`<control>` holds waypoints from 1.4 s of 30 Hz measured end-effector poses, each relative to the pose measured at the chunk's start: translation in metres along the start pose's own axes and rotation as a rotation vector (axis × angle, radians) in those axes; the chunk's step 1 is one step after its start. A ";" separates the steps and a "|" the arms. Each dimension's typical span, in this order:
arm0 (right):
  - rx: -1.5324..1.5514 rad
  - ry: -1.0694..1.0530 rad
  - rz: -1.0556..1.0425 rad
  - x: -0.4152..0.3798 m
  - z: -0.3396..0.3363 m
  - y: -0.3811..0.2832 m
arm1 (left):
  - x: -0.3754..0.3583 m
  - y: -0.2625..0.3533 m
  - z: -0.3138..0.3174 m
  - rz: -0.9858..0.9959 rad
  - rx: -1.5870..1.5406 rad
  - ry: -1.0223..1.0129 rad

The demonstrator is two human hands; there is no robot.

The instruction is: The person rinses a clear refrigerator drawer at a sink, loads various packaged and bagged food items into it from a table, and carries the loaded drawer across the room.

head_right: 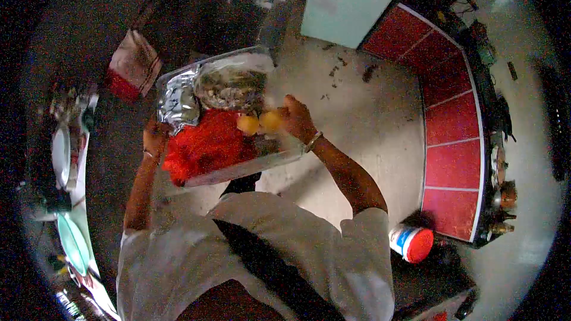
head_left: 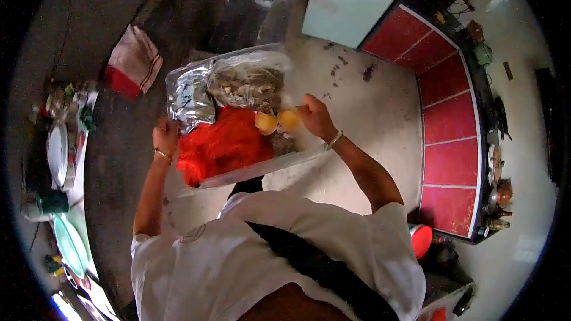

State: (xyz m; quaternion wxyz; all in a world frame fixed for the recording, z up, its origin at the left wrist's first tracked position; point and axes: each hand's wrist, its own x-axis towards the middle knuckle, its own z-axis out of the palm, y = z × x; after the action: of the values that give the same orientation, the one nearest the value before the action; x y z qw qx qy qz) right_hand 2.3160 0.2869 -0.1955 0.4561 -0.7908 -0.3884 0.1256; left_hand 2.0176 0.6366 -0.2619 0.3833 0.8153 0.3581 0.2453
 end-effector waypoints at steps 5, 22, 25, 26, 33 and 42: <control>-0.111 -0.058 -0.008 0.193 0.022 0.070 | 0.168 -0.042 0.066 -0.113 0.014 0.046; -0.154 -0.194 0.029 0.757 -0.078 0.377 | 0.650 0.025 0.376 -0.112 0.281 0.079; -0.255 -0.315 0.162 0.869 -0.099 0.398 | 0.732 0.034 0.416 -0.120 0.169 0.073; -0.243 -0.339 0.115 0.896 -0.106 0.397 | 0.757 0.018 0.428 -0.095 0.093 0.062; -0.636 -0.334 -0.880 0.905 -0.084 0.423 | 0.753 -0.022 0.391 -0.284 0.123 0.133; -0.177 -0.650 0.568 0.907 -0.021 0.323 | 0.783 0.040 0.289 -0.037 0.497 0.063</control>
State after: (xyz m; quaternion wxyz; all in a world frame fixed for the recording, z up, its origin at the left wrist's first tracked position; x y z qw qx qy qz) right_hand 3.0938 0.8433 -0.3072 0.1881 -0.8214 -0.2883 0.4547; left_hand 2.7167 1.0934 -0.3004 0.1644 0.8697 0.4340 0.1680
